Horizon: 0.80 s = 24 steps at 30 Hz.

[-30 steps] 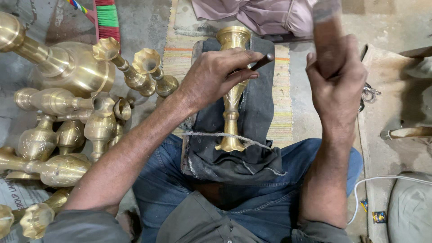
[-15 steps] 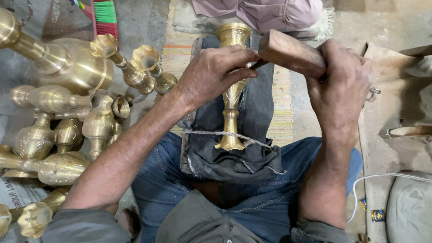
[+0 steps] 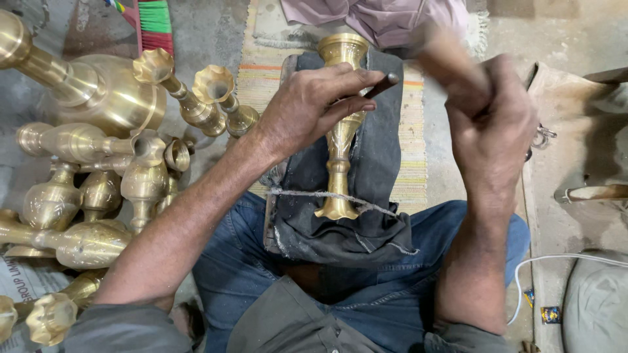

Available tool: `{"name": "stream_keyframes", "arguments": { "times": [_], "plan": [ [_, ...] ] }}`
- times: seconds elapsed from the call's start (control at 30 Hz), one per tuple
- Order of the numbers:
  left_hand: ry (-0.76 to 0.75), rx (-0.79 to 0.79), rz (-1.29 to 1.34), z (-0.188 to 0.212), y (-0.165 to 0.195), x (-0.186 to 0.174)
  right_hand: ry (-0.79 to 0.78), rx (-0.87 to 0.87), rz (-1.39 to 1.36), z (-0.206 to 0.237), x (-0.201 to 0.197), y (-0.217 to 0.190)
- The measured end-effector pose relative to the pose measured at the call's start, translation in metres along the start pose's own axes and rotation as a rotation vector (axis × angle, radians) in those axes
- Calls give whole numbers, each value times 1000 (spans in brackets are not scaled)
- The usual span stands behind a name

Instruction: The person sits cross-legged on the floor with a brass vase resting on a cloth pad on their lap. They hold a small punch against the vase surface and strike it with a wooden mallet, working around the vase to hammer a decorative pattern into the brass.

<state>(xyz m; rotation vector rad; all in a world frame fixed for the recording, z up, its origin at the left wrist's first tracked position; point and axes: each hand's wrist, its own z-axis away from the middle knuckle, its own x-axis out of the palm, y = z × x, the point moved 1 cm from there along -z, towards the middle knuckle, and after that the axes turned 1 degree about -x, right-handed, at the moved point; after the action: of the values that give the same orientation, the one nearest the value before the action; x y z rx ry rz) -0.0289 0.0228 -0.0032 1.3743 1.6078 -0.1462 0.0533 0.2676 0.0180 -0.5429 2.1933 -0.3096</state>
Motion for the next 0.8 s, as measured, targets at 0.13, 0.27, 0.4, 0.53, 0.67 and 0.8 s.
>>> {"name": "stream_keyframes", "arguments": {
  "times": [0.13,0.27,0.4,0.53,0.67,0.8],
  "plan": [
    [11,36,-12,2,0,-3,-7,-49,53,-3,-2,-4],
    [47,54,42,4,0,-3,-1,12,-256,-8,-5,-6],
    [72,75,17,7,-2,-2,-37,-188,140,-21,-10,-7],
    [71,67,4,8,-5,-1,-32,-252,159,-29,-12,-7],
    [60,50,65,9,-7,1,-48,88,-256,-28,-14,-4],
    [73,53,47,11,-8,0,-33,-250,229,-24,-19,-9]
  ]
}}
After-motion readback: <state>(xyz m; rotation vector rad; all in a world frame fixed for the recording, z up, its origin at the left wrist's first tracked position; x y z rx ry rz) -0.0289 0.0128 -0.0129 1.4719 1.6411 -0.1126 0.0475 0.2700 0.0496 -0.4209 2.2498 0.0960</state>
